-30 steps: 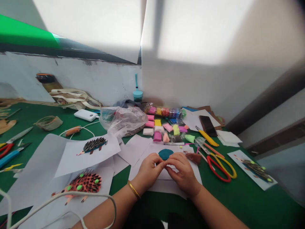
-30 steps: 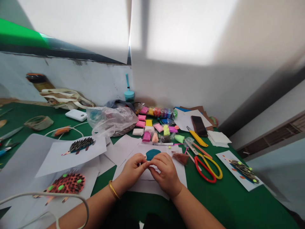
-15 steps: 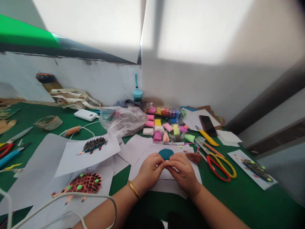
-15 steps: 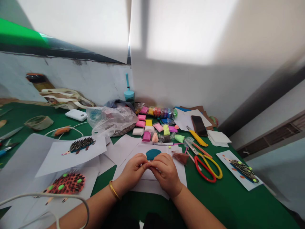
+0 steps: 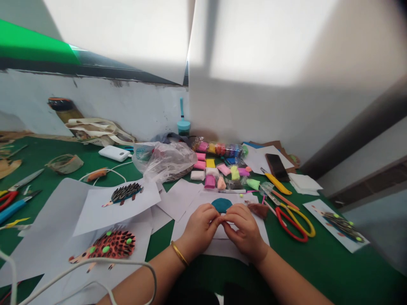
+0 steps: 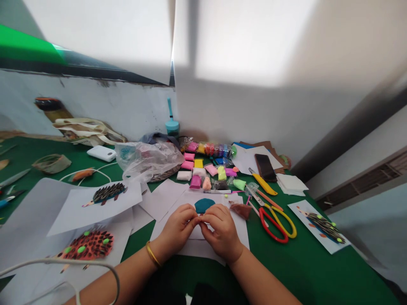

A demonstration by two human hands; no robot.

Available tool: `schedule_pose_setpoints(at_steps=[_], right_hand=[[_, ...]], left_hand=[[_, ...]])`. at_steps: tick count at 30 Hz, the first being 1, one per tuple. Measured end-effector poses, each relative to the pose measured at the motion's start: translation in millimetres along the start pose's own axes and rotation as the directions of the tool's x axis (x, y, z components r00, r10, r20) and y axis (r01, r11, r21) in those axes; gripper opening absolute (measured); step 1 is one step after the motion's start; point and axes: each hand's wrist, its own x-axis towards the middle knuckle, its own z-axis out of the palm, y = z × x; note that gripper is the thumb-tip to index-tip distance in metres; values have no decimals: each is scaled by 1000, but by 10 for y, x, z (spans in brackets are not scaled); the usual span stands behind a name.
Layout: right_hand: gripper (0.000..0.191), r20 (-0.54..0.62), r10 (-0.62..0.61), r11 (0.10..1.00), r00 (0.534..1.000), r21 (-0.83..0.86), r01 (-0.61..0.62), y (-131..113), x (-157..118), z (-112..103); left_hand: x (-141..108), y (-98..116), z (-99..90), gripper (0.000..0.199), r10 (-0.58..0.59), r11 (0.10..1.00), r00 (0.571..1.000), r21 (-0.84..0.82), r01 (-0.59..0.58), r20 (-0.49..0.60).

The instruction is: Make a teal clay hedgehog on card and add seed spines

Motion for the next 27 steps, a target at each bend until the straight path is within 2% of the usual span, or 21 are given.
schedule_pose_setpoints(at_steps=[8, 20, 23, 27], right_hand=[[17, 0, 10, 1000, 1000, 7, -10, -12, 7, 9], [17, -4, 21, 1000, 1000, -7, -21, -3, 22, 19], [16, 3, 22, 1000, 1000, 0, -22, 2, 21, 21], [16, 3, 12, 1000, 1000, 2, -12, 5, 17, 26]], left_hand=[[2, 40, -3, 26, 9, 999, 1000, 34, -9, 1], [31, 63, -26, 21, -88, 993, 996, -77, 86, -21], [34, 51, -17, 22, -94, 990, 995, -110, 91, -25], [25, 31, -6, 21, -68, 995, 998, -76, 66, -18]])
